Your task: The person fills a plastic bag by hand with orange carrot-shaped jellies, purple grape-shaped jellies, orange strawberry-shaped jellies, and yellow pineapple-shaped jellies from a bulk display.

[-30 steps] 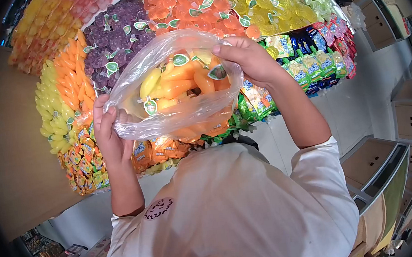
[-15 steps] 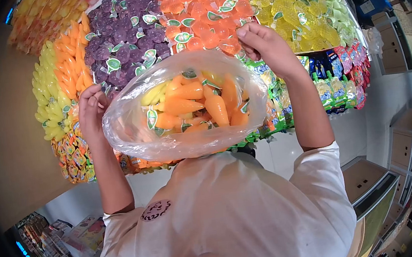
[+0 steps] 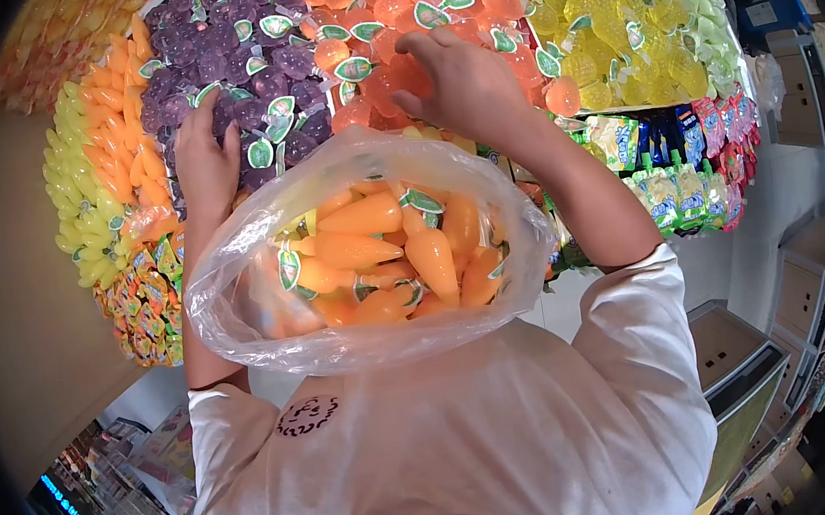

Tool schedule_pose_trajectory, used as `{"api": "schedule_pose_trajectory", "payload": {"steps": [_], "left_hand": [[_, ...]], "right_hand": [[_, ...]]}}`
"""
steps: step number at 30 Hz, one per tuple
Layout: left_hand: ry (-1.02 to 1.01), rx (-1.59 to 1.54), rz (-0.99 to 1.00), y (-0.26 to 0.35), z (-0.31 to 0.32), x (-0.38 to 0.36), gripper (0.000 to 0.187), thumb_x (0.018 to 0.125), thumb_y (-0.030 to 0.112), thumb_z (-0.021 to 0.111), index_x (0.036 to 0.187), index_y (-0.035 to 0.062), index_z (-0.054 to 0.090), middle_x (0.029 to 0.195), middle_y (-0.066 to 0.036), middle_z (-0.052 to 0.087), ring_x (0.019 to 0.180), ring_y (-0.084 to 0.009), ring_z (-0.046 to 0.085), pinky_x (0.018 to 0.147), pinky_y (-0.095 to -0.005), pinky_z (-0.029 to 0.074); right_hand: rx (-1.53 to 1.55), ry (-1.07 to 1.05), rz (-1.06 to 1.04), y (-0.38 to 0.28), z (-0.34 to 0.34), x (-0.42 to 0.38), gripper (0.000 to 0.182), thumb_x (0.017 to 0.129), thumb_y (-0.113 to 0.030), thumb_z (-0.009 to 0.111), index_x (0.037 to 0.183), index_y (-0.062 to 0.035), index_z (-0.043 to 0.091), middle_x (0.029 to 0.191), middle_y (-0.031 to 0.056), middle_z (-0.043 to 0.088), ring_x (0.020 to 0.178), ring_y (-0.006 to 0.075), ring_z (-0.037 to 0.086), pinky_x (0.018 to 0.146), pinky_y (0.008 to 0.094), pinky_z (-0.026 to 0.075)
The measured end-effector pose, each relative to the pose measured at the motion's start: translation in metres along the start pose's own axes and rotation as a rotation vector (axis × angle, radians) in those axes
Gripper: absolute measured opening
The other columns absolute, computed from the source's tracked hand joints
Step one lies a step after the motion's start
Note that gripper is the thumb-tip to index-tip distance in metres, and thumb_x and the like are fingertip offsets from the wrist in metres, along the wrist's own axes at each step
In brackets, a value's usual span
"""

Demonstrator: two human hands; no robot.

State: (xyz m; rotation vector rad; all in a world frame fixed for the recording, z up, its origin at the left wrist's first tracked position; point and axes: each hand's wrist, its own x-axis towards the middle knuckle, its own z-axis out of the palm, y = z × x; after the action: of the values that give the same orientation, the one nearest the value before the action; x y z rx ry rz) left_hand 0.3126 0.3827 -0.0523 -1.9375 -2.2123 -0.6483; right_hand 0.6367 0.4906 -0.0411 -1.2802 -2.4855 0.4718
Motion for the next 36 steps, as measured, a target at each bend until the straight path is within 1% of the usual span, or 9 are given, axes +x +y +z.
{"api": "schedule_pose_trajectory", "payload": {"steps": [6, 12, 13, 16, 19, 23, 25, 28, 36], "left_hand": [[0.073, 0.014, 0.033, -0.002, 0.001, -0.002, 0.049, 0.087, 0.013, 0.072, 0.134, 0.0113, 0.061, 0.108, -0.016, 0.068, 0.101, -0.0357, 0.064, 0.091, -0.0446, 0.051], [0.079, -0.262, -0.108, 0.004, -0.021, -0.004, 0.048, 0.093, 0.018, 0.071, 0.139, 0.0136, 0.059, 0.116, -0.016, 0.07, 0.1, -0.0293, 0.066, 0.089, -0.04, 0.052], [0.089, -0.316, -0.133, 0.013, -0.032, -0.004, 0.048, 0.094, 0.018, 0.071, 0.14, 0.0139, 0.058, 0.117, -0.015, 0.07, 0.1, -0.027, 0.067, 0.088, -0.0384, 0.052], [0.099, -0.692, -0.311, 0.039, -0.075, -0.006, 0.044, 0.096, 0.015, 0.071, 0.137, 0.0075, 0.058, 0.118, -0.01, 0.07, 0.101, -0.0092, 0.067, 0.075, -0.0217, 0.053], [0.226, -0.954, -0.094, 0.054, -0.108, -0.013, 0.041, 0.093, 0.009, 0.072, 0.13, -0.0013, 0.058, 0.119, -0.015, 0.069, 0.102, -0.0142, 0.068, 0.078, -0.0239, 0.055], [0.009, -0.913, -0.022, 0.083, -0.171, -0.035, 0.039, 0.089, 0.002, 0.074, 0.124, -0.0054, 0.058, 0.118, -0.016, 0.069, 0.107, -0.0193, 0.067, 0.09, -0.0292, 0.055], [-0.16, -0.842, 0.328, 0.09, -0.18, -0.04, 0.053, 0.079, 0.005, 0.08, 0.127, -0.0034, 0.058, 0.122, -0.015, 0.069, 0.113, -0.0253, 0.066, 0.1, -0.038, 0.05], [-0.278, -0.42, 0.608, 0.105, -0.194, -0.035, 0.054, 0.071, 0.01, 0.083, 0.12, -0.0019, 0.064, 0.116, -0.013, 0.071, 0.11, -0.0308, 0.066, 0.099, -0.0422, 0.05], [-0.366, -0.428, 0.568, 0.111, -0.169, -0.049, 0.047, 0.071, 0.018, 0.085, 0.114, 0.0043, 0.071, 0.114, -0.012, 0.071, 0.113, -0.0345, 0.064, 0.1, -0.0455, 0.048]], "right_hand": [[0.154, 0.158, -0.115, 0.012, 0.012, -0.001, 0.05, 0.082, -0.037, 0.082, 0.123, -0.0148, 0.063, 0.1, 0.0068, 0.068, 0.082, 0.0253, 0.07, 0.075, 0.038, 0.057], [0.701, 0.04, 0.103, 0.022, -0.01, -0.002, 0.054, 0.084, -0.024, 0.083, 0.133, -0.0139, 0.062, 0.094, -0.003, 0.059, 0.063, 0.0006, 0.039, 0.057, 0.0257, 0.039], [0.698, 0.044, 0.102, 0.019, -0.021, -0.005, 0.054, 0.084, -0.024, 0.083, 0.133, -0.0139, 0.062, 0.094, -0.003, 0.059, 0.063, 0.0006, 0.039, 0.057, 0.0257, 0.039], [1.048, 0.181, -0.05, 0.015, -0.048, -0.018, 0.049, 0.091, -0.005, 0.072, 0.137, -0.0021, 0.055, 0.126, 0.0048, 0.062, 0.113, 0.0108, 0.059, 0.096, 0.0254, 0.048], [0.947, 0.245, -0.185, -0.003, -0.091, -0.039, 0.055, 0.089, -0.011, 0.075, 0.139, -0.002, 0.054, 0.127, 0.0075, 0.062, 0.115, 0.015, 0.06, 0.099, 0.0297, 0.048], [0.904, 0.145, -0.387, -0.035, -0.128, -0.066, 0.062, 0.084, -0.014, 0.078, 0.14, -0.0014, 0.053, 0.131, 0.0107, 0.06, 0.116, 0.0187, 0.06, 0.1, 0.0323, 0.048], [0.719, 0.045, -0.536, -0.052, -0.137, -0.076, 0.057, 0.076, -0.011, 0.083, 0.129, -0.0037, 0.063, 0.119, 0.0068, 0.067, 0.099, 0.0164, 0.065, 0.076, 0.029, 0.053], [0.456, -0.149, -0.523, -0.088, -0.147, -0.09, 0.052, 0.075, -0.006, 0.082, 0.124, -0.003, 0.065, 0.12, 0.0086, 0.068, 0.105, 0.0245, 0.067, 0.083, 0.037, 0.057], [0.565, -0.165, -0.596, -0.084, -0.111, -0.095, 0.038, 0.078, -0.002, 0.079, 0.115, 0.0004, 0.069, 0.113, 0.0111, 0.071, 0.095, 0.0262, 0.069, 0.068, 0.0339, 0.057]]}}
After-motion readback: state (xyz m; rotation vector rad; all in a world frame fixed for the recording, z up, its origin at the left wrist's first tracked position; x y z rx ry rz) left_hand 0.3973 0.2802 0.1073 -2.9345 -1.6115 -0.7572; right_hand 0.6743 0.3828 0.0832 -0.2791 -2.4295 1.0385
